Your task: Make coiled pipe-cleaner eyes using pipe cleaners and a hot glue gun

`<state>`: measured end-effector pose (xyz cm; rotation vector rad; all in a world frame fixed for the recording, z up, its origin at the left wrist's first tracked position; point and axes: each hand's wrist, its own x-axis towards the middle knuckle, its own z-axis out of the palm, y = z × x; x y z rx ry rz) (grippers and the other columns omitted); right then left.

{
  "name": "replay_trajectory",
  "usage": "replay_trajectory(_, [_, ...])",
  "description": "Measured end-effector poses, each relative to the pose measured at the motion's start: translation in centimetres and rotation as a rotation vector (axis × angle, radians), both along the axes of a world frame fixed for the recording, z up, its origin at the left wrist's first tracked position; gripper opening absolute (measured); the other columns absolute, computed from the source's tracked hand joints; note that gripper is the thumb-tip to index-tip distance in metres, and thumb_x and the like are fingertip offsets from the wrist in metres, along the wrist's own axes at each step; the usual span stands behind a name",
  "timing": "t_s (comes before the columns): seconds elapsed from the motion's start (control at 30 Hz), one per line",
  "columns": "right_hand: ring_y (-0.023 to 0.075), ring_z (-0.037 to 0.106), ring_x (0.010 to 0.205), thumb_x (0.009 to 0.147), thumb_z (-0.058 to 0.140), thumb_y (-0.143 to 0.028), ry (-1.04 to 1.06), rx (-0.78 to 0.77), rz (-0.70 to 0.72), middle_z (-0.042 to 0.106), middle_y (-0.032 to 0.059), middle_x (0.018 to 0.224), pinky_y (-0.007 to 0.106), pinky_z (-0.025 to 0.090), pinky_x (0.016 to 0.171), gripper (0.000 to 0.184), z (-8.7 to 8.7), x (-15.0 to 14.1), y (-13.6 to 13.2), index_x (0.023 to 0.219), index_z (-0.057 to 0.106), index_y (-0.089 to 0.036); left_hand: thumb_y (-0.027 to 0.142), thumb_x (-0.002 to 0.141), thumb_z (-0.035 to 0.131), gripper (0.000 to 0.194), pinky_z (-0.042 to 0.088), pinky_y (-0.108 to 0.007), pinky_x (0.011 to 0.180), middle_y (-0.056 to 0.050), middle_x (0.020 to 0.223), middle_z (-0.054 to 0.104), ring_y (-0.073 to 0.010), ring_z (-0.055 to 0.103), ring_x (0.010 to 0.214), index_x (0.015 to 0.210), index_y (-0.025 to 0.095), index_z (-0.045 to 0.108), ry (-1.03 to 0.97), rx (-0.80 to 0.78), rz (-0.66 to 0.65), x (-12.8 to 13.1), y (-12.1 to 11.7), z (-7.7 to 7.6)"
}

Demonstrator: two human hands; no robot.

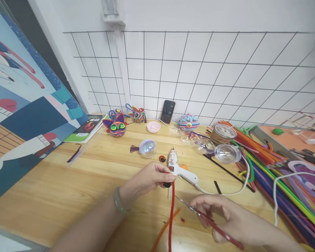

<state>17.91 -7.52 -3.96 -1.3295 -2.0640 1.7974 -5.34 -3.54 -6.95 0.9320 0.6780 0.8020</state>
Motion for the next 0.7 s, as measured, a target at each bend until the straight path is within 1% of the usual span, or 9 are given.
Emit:
replay_trajectory(0.07, [0.0106,0.050,0.062,0.060,0.069,-0.016,0.026,0.006,0.012,0.055,-0.0037,0.067,0.019,0.041,0.057,0.040,-0.1,-0.5,0.3,0.099,0.061,-0.020,0.028,0.055,0.075,0.019,0.031,-0.020,0.050,0.001,0.052,0.054,-0.0059,0.044,0.048,0.058,0.011,0.067,0.035,0.004,-0.018,0.0,-0.1,-0.1])
replay_trajectory(0.17, [0.0088,0.046,0.057,0.062,0.069,-0.021,0.052,0.015,0.057,0.052,-0.0045,0.064,0.018,0.039,0.054,0.037,-0.2,-0.9,0.7,0.099,0.060,-0.019,0.030,0.055,0.075,0.020,0.033,-0.022,0.053,0.000,0.054,0.056,-0.0075,0.046,0.051,0.058,0.012,0.067,0.070,0.020,-0.058,0.0,-0.2,-0.2])
replay_trajectory(0.27, [0.0088,0.045,0.057,0.063,0.069,-0.023,0.060,0.006,0.090,0.051,-0.0046,0.062,0.019,0.038,0.054,0.036,-0.2,-1.0,1.1,0.097,0.060,-0.018,0.031,0.053,0.075,0.020,0.035,-0.022,0.054,0.000,0.055,0.057,-0.0083,0.047,0.052,0.057,0.013,0.066,0.086,0.022,-0.103,0.0,-0.3,-0.1])
replay_trajectory(0.4, [0.0101,0.047,0.060,0.062,0.070,-0.023,0.044,0.003,0.137,0.053,-0.0031,0.066,0.021,0.040,0.058,0.038,-0.1,-0.6,1.4,0.098,0.060,-0.018,0.032,0.050,0.077,0.023,0.036,-0.023,0.055,0.000,0.056,0.057,-0.0090,0.048,0.053,0.056,0.013,0.066,0.088,0.001,-0.101,-0.2,-0.3,0.1])
replay_trajectory(0.53, [0.0102,0.047,0.062,0.064,0.067,-0.021,0.042,0.040,0.138,0.052,-0.0026,0.068,0.021,0.039,0.058,0.036,-0.2,-0.1,1.5,0.099,0.059,-0.017,0.031,0.052,0.076,0.021,0.036,-0.022,0.055,0.001,0.055,0.056,-0.0080,0.047,0.052,0.057,0.013,0.065,0.053,0.005,-0.110,-0.4,-0.2,-0.1])
replay_trajectory(0.7, [0.0097,0.045,0.059,0.065,0.068,-0.024,0.039,0.025,0.154,0.051,-0.0041,0.065,0.020,0.039,0.056,0.034,-0.3,-0.6,1.5,0.097,0.059,-0.018,0.031,0.052,0.076,0.021,0.036,-0.022,0.054,0.001,0.055,0.056,-0.0080,0.047,0.052,0.057,0.013,0.065,0.073,0.014,-0.138,-0.3,-0.2,-0.3])
